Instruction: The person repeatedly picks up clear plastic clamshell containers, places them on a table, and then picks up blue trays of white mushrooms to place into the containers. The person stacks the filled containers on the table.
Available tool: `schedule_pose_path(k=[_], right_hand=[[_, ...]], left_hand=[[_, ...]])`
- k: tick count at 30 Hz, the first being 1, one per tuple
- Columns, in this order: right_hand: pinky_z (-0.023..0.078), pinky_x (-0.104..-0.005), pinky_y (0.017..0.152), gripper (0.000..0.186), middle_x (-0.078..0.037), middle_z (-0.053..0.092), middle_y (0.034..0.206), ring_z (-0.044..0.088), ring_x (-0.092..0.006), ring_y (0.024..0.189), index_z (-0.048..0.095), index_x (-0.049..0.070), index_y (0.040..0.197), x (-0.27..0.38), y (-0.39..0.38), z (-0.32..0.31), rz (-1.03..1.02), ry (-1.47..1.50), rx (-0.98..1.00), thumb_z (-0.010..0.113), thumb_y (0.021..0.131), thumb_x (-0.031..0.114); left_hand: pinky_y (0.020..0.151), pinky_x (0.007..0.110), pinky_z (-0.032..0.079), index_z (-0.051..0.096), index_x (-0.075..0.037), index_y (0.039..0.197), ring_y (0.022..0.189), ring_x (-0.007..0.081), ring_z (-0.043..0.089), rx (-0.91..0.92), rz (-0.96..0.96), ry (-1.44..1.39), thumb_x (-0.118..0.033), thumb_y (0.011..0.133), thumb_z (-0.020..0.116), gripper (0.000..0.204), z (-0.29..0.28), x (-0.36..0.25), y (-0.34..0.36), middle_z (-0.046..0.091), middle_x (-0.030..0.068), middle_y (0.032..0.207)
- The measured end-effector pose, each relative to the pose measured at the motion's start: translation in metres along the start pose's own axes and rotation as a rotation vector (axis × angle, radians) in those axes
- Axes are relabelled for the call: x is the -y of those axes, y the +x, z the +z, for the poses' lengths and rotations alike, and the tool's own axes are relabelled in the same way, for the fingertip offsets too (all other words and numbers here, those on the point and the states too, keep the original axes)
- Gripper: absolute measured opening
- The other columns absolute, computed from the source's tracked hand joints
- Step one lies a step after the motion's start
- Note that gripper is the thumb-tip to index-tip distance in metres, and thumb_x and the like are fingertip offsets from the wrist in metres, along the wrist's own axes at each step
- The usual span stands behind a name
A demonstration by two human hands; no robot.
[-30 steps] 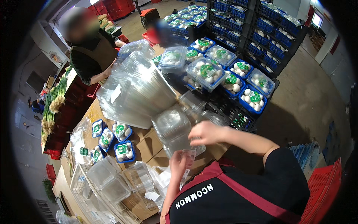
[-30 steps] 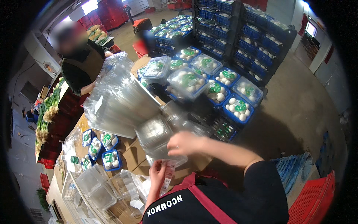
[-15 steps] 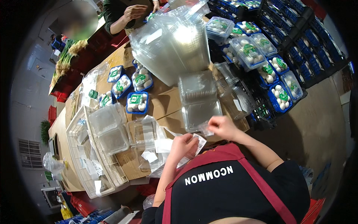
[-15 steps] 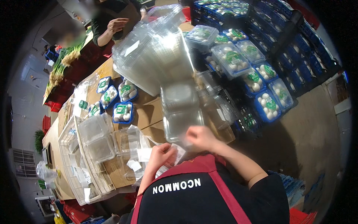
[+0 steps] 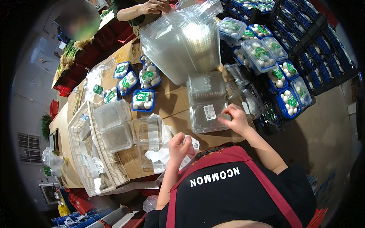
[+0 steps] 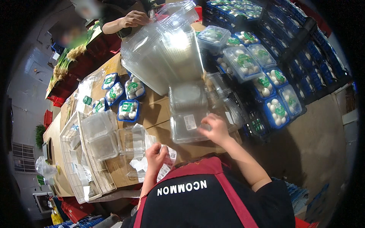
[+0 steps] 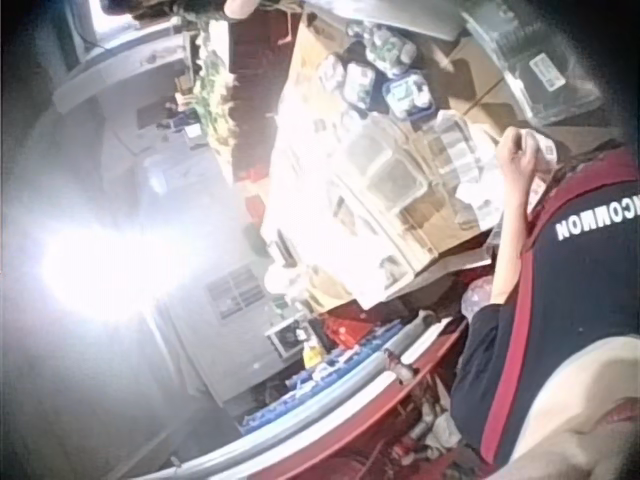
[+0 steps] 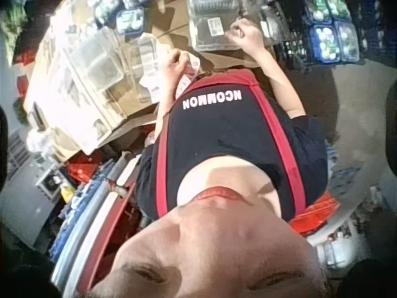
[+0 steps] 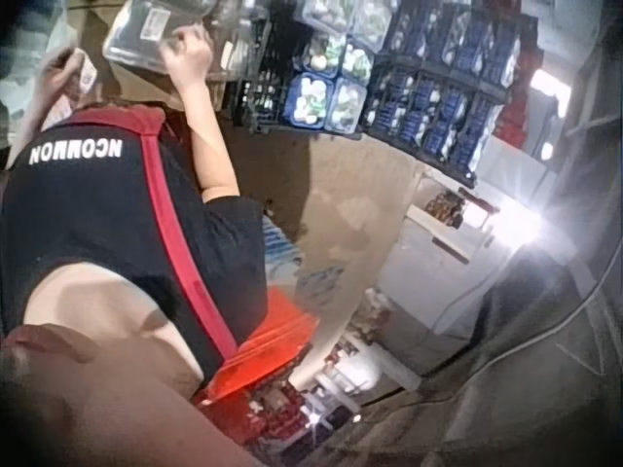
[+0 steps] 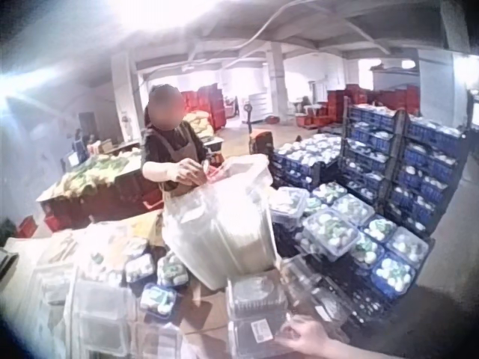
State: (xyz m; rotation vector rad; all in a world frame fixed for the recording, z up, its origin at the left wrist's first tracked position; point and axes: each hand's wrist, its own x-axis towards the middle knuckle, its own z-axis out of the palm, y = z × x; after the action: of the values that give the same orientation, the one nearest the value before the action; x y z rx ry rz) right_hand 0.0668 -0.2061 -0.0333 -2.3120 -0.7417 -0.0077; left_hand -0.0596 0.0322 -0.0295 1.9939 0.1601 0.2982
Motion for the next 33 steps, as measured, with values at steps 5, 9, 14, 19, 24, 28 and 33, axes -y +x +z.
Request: schedule_pose_path(k=[5,9,14,19,24,28,33], right_hand=[[0.027,-0.0439,0.098,0.07,-0.008,0.034,0.131,0.035,-0.0311,0.119,0.047,0.015,0.119,-0.013,-0.031,0.008,-0.081,-0.095,0.06,0.078,0.057,0.026],[0.031,-0.0414,0.097,0.071,-0.008,0.035,0.131,0.035,-0.0311,0.119,0.047,0.015,0.119,-0.011,-0.031,0.012,-0.032,-0.024,0.033,0.079,0.055,0.022],[0.033,-0.0399,0.096,0.069,-0.01,0.037,0.127,0.035,-0.0303,0.117,0.048,0.012,0.117,-0.013,-0.024,0.007,-0.023,0.091,0.047,0.079,0.057,0.023],[0.034,-0.0373,0.096,0.063,-0.012,0.038,0.126,0.036,-0.0277,0.117,0.047,0.009,0.118,-0.008,-0.022,0.003,0.013,0.206,-0.01,0.075,0.062,0.021],[0.042,-0.0297,0.078,0.052,-0.008,0.045,0.113,0.047,-0.0194,0.098,0.049,0.003,0.106,0.005,-0.011,0.002,0.007,0.201,-0.355,0.075,0.065,0.021],[0.034,-0.024,0.051,0.036,-0.002,0.05,0.073,0.041,-0.0094,0.06,0.048,0.005,0.078,-0.014,0.0,0.004,0.386,0.292,-0.635,0.071,0.074,0.032],[0.048,-0.0236,0.062,0.016,-0.004,0.062,0.074,0.056,-0.0096,0.066,0.059,0.0,0.083,0.007,-0.005,0.027,0.44,0.993,-0.117,0.054,0.086,0.015]], left_hand=[[0.043,0.028,0.034,0.052,0.0,0.067,0.043,0.0151,0.041,0.178,-0.14,-0.046,-0.017,0.077,0.065,0.024,0.015,-0.013,0.006,0.045,0.0075,0.05],[0.045,0.031,0.037,0.053,0.0,0.072,0.045,0.0229,0.046,0.296,-0.039,0.107,-0.022,0.078,0.063,0.025,0.015,-0.025,0.012,0.048,0.0121,0.052],[0.049,0.034,0.04,0.052,0.001,0.072,0.05,0.028,0.049,0.339,-0.063,0.127,-0.02,0.076,0.061,0.023,0.014,-0.021,0.007,0.05,0.0153,0.058],[0.051,0.033,0.04,0.051,0.003,0.071,0.052,0.0257,0.049,0.316,-0.13,-0.067,-0.016,0.074,0.059,0.021,0.012,-0.014,0.002,0.049,0.0162,0.06],[0.051,0.032,0.04,0.052,0.003,0.074,0.052,0.0244,0.048,0.334,-0.091,0.034,-0.015,0.076,0.058,0.019,0.013,-0.012,0.006,0.05,0.0148,0.061],[0.055,0.032,0.042,0.053,0.004,0.084,0.059,0.0257,0.052,0.371,-0.23,0.009,-0.012,0.078,0.055,0.017,0.013,-0.023,0.015,0.054,0.0162,0.067],[0.069,0.03,0.046,0.049,0.004,0.101,0.078,0.0235,0.058,0.408,-0.113,-0.16,-0.007,0.079,0.052,0.024,0.027,-0.008,0.03,0.058,0.0177,0.087]])
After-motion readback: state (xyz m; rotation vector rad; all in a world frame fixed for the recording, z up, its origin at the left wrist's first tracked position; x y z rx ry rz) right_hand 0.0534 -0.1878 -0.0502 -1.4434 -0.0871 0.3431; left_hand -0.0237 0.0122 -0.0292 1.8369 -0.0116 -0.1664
